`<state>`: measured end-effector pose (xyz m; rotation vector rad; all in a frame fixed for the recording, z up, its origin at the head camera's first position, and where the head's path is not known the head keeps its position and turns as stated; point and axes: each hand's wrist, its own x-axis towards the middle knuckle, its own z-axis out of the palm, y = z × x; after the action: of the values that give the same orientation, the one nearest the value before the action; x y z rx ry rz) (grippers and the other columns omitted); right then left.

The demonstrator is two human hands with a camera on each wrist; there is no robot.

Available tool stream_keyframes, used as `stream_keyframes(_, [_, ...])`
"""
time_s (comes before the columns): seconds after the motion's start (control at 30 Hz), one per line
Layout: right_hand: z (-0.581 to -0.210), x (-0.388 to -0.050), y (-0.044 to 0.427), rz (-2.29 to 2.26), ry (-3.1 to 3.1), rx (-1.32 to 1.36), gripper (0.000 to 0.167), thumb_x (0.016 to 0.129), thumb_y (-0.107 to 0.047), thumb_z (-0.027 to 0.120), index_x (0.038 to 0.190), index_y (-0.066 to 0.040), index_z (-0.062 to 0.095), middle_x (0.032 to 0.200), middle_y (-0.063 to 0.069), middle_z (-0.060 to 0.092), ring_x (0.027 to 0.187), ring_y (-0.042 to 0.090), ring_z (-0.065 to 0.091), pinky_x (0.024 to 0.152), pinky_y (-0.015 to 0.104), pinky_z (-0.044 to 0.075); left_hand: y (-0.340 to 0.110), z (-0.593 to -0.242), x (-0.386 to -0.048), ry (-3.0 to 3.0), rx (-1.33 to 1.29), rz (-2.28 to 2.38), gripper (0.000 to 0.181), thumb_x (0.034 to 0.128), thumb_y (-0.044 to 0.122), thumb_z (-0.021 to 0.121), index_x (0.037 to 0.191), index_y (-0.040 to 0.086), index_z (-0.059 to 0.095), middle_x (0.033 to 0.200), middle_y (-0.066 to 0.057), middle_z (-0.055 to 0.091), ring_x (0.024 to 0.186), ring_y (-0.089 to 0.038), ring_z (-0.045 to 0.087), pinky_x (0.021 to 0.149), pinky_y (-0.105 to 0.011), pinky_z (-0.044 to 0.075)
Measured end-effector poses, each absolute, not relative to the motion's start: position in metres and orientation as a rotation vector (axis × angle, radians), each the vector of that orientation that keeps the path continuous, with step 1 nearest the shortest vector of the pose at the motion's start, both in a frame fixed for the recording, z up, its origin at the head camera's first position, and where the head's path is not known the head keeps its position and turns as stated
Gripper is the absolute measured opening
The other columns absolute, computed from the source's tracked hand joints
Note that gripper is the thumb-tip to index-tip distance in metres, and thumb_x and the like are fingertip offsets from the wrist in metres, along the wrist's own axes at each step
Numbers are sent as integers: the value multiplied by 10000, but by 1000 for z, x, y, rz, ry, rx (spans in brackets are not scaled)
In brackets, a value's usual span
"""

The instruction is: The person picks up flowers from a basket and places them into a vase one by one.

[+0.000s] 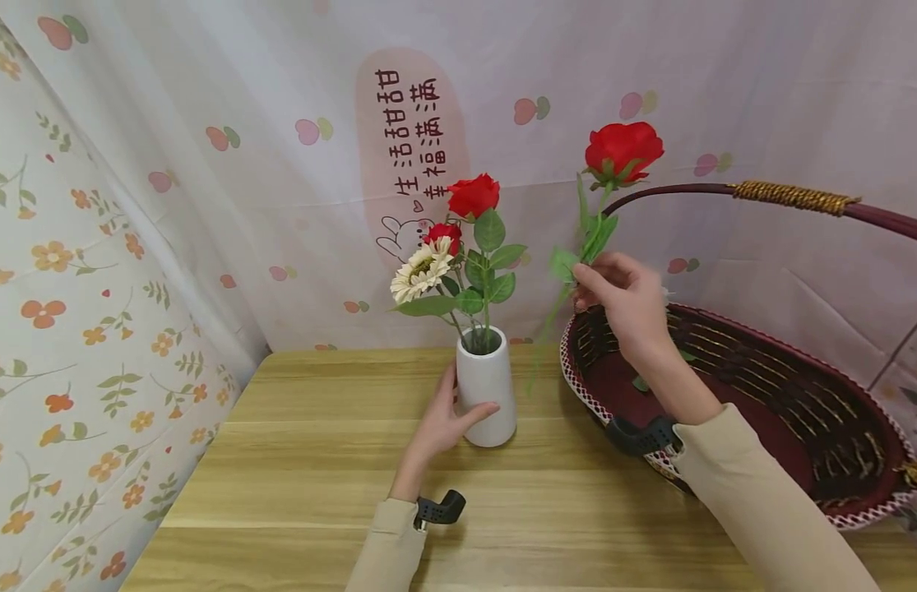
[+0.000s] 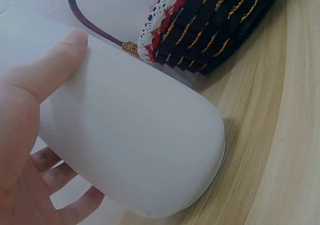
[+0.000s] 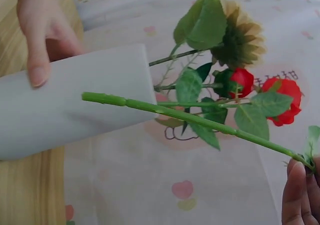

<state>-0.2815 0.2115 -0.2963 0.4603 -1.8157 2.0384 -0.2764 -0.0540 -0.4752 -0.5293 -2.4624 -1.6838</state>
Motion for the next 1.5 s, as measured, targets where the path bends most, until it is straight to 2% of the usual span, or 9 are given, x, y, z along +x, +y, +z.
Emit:
stream_keyframes(0.33, [-286,-285,206,2105,-1669,432,142,921,-79,740,1014,10,680,823,61,717,714,168,686,689,252,583,-55,-477,-278,-2456,-541,-1678,962,858,409,811,1591,159,240,1517,-103,421,1354,-279,444,1105,-517,370])
stream_keyframes(0.77, [-279,-290,191,2124,-1530,483,133,911,-16,730,1021,39,678,853,84,735,687,179,702,658,257,587,-55,-475,-278,-2458,-540,-1687,981,856,406,813,1599,154,223,1531,-112,406,1362,-287,434,1107,-522,367])
stream_keyframes(1.2, [-290,-295,174,2002,-1665,513,167,932,-57,722,1037,63,673,814,70,732,678,153,701,649,239,581,-54,-476,-277,-2446,-546,-1691,982,852,409,817,1598,161,227,1524,-101,414,1353,-279,441,1101,-519,372])
stream_keyframes(1.5, [-298,-292,165,1921,-1769,499,117,941,-78,719,1007,14,689,789,29,723,656,127,695,670,213,571,-55,-477,-278,-2446,-553,-1685,972,855,404,817,1595,168,232,1523,-93,414,1353,-271,442,1101,-516,373])
